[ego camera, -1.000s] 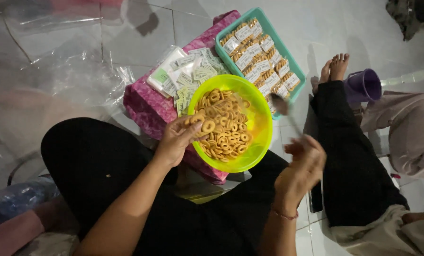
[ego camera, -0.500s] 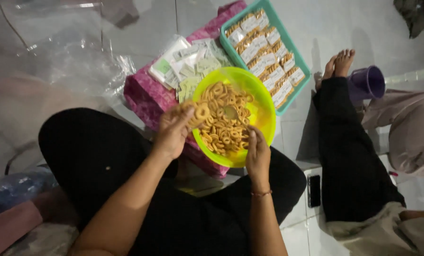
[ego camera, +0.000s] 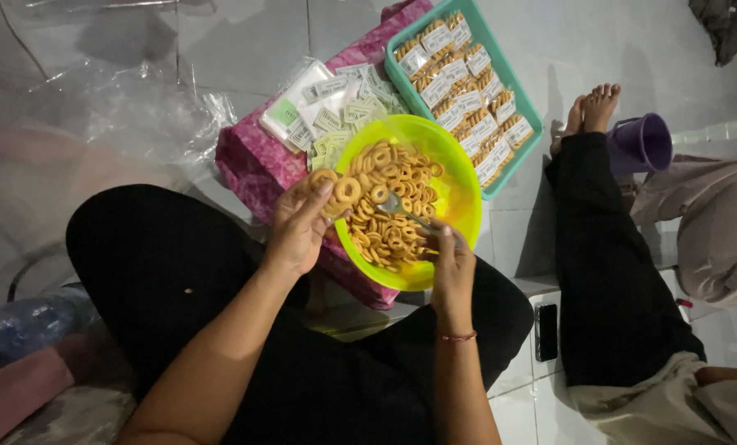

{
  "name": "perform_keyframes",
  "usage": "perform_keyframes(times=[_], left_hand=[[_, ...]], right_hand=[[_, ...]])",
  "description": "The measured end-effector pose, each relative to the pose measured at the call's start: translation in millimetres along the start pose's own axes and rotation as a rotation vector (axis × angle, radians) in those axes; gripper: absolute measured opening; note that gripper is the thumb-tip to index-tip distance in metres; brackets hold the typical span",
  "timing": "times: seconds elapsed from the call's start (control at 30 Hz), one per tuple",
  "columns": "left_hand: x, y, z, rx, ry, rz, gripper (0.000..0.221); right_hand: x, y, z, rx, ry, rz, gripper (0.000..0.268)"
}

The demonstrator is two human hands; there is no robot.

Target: Manually packing ring-shaped snacks from a bowl into small plastic bags using hands and a spoon.

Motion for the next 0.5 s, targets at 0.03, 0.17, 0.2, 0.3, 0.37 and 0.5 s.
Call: perform_keyframes(times=[0.03, 0.17, 0.2, 0.3, 0.37, 0.5], left_hand=[[-0.8, -0.4, -0.3, 0.001, 0.001, 0.007, 0.013], [-7.3, -4.3, 5.9, 0.001, 0.012, -0.008, 0.012], [-9.3, -5.6, 8.4, -0.001, 0.016, -0.007, 0.012], [-11.8, -6.4, 17.7, -0.008, 0.006, -0.034, 0.012], [-12.8, -6.1, 17.0, -0.001, 0.025, -0.058, 0.013], [-17.9, -4.2, 23.5, 0.003, 0.015, -0.054, 0.011]], right_hand=[[-2.9, -0.3, -0.7, -0.015, -0.045, -0.022, 0.039], [-4.9, 5.7, 14.8, -0.157, -0.021, -0.049, 0.037], [-4.8, 6.3, 14.4, -0.158, -0.016, -0.051, 0.037], [-6.2, 9.2, 13.5, -0.304, 0.155, 0.021, 0.032], [-1.2, 10.3, 10.2, -0.343, 0.167, 0.029, 0.028], [-3.3, 12.7, 7.0, -0.377, 0.198, 0.043, 0.027]])
Point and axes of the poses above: each hand's wrist, its own y-axis away from the middle knuckle, its own x-axis out of the palm, z = x × y, the point moved 1 cm from there along -y, towards the middle knuckle, and after that the axes turned 4 degrees about -y, right-handed, at the moved point
